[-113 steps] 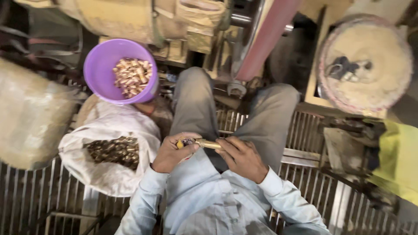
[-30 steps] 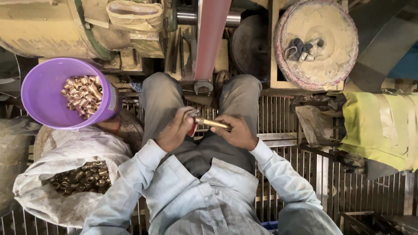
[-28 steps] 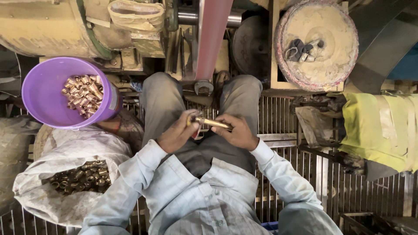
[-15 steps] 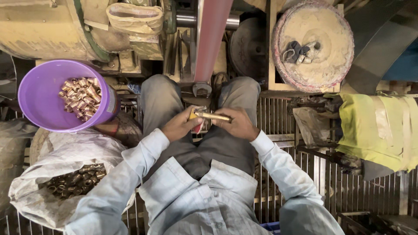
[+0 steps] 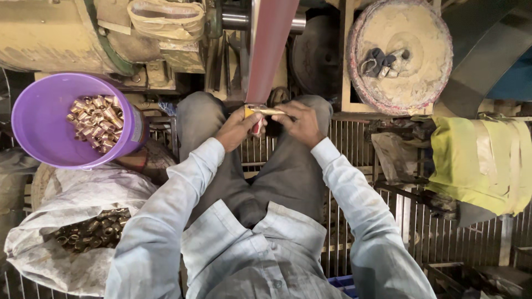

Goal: The person sits on a metal grate floor and repeatedly picks small brass-colored metal parts from a white sack. They press each part against a vertical belt sander to smooth its surface, then place the finished part into a purple bucket. The cycle continues with multiple parts.

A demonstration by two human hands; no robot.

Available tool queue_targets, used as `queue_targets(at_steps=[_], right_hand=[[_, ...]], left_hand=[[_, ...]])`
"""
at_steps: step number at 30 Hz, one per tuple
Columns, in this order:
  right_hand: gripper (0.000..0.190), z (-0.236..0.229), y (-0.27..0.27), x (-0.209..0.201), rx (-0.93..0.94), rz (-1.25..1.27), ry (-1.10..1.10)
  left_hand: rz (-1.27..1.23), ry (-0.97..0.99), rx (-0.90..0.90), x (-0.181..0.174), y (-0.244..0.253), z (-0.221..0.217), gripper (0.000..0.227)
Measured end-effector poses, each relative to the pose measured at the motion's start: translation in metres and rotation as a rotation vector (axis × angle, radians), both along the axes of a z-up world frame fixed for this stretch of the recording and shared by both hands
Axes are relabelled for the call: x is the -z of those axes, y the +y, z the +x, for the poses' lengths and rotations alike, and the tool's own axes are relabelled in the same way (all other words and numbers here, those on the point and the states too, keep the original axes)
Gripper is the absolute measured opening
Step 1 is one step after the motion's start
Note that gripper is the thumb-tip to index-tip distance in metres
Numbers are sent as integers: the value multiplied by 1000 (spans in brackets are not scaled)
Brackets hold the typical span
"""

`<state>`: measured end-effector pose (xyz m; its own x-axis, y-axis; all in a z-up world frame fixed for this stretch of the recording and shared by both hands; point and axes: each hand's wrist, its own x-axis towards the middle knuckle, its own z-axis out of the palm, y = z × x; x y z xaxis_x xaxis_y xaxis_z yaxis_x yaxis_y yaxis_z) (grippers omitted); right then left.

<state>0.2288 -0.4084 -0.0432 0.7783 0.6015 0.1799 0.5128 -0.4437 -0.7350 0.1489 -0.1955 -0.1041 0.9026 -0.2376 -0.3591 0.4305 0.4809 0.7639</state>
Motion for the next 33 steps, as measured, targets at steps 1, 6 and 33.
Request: queue_targets(at_steps=[1,6,33], right_hand=[[26,3,0,0,-5,-16,-12],[27,14,3,1,-19,-86,76],[25,30,5,15,-62,-95,284]], left_hand=[[-11,11,-15,2,-1,1,30],[38,64,-52,5,-5,3,28],[48,107,-107,-3,-10,6,23]])
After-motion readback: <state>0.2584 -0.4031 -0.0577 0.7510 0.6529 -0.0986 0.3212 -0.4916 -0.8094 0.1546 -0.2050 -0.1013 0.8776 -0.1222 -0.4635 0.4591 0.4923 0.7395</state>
